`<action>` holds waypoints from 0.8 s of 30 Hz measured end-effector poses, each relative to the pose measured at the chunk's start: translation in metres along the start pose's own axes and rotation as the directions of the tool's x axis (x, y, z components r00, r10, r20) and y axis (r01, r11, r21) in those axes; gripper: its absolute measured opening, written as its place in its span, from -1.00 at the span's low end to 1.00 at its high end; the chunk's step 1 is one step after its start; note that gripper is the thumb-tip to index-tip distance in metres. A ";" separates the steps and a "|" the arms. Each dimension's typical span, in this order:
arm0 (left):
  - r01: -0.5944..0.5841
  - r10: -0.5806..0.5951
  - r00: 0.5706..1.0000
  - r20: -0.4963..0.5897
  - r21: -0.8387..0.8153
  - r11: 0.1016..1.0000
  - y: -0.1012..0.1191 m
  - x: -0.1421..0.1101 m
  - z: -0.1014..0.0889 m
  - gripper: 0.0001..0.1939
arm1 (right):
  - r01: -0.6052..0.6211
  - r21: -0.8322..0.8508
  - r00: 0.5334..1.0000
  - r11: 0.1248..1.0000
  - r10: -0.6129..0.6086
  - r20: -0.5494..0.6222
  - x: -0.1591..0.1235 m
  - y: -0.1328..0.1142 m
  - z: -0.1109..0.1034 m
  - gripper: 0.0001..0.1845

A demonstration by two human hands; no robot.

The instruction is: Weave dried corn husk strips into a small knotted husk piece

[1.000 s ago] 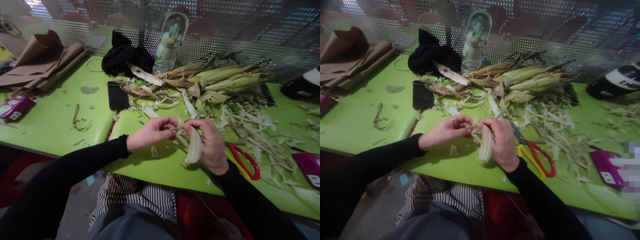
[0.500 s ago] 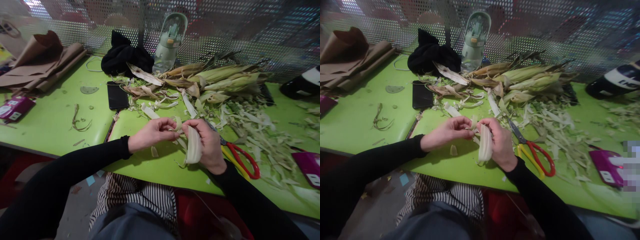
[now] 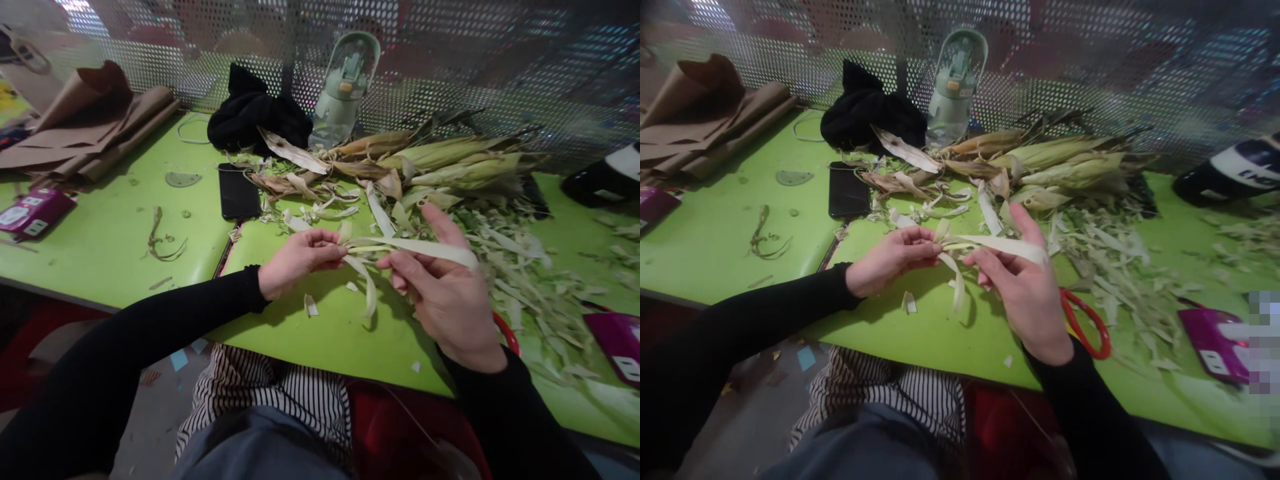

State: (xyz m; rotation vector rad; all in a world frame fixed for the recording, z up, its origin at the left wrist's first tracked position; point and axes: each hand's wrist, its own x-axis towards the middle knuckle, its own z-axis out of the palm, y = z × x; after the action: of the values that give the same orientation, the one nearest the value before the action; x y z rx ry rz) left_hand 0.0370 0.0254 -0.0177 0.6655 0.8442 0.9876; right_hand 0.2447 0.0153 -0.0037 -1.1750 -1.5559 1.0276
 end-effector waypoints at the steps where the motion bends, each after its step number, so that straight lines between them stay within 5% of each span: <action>1: -0.017 0.017 1.000 -0.013 -0.015 1.000 0.000 0.000 0.000 -0.84 | -0.004 -0.079 1.000 0.997 0.003 -0.015 0.000 -0.001 -0.004 -0.25; 4: -0.068 0.067 0.997 -0.036 -0.027 0.997 0.001 0.003 -0.003 -0.84 | 0.032 -0.397 0.998 0.917 -0.011 0.054 -0.001 -0.009 -0.017 -0.64; 6: -0.066 0.066 0.997 -0.041 0.002 0.998 0.000 0.005 -0.003 -0.83 | 0.062 -0.492 0.987 0.869 0.021 0.161 -0.004 -0.020 -0.021 -0.71; 10: -0.027 0.029 0.999 -0.018 0.064 0.998 -0.002 0.005 -0.001 -0.80 | -0.146 -0.214 0.890 0.966 0.222 0.397 -0.006 -0.044 -0.012 -0.65; 16: 0.064 -0.066 0.998 0.014 0.124 0.990 0.000 -0.003 0.007 -0.86 | -0.329 -0.067 0.738 0.942 0.301 0.604 0.012 -0.038 0.010 -0.60; 18: 0.098 -0.100 0.995 0.013 0.074 0.992 0.001 -0.003 0.007 -0.86 | -0.404 0.039 0.770 0.914 0.317 0.553 0.019 -0.028 0.012 -0.61; 21: 0.149 -0.151 0.988 -0.029 -0.036 0.988 0.004 0.000 0.005 -0.83 | -0.404 0.204 0.887 0.892 0.328 0.324 0.022 -0.013 0.012 -0.79; 24: 0.168 -0.170 0.985 -0.031 -0.063 0.984 0.007 0.003 0.002 -0.77 | -0.358 -0.019 0.875 0.933 0.343 0.342 0.018 -0.006 0.013 -0.77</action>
State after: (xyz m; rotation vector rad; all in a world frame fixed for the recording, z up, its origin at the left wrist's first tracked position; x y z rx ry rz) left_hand 0.0360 0.0311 -0.0119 0.5164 0.8847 0.8702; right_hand 0.2286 0.0305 0.0015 -1.3313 -1.6009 1.5696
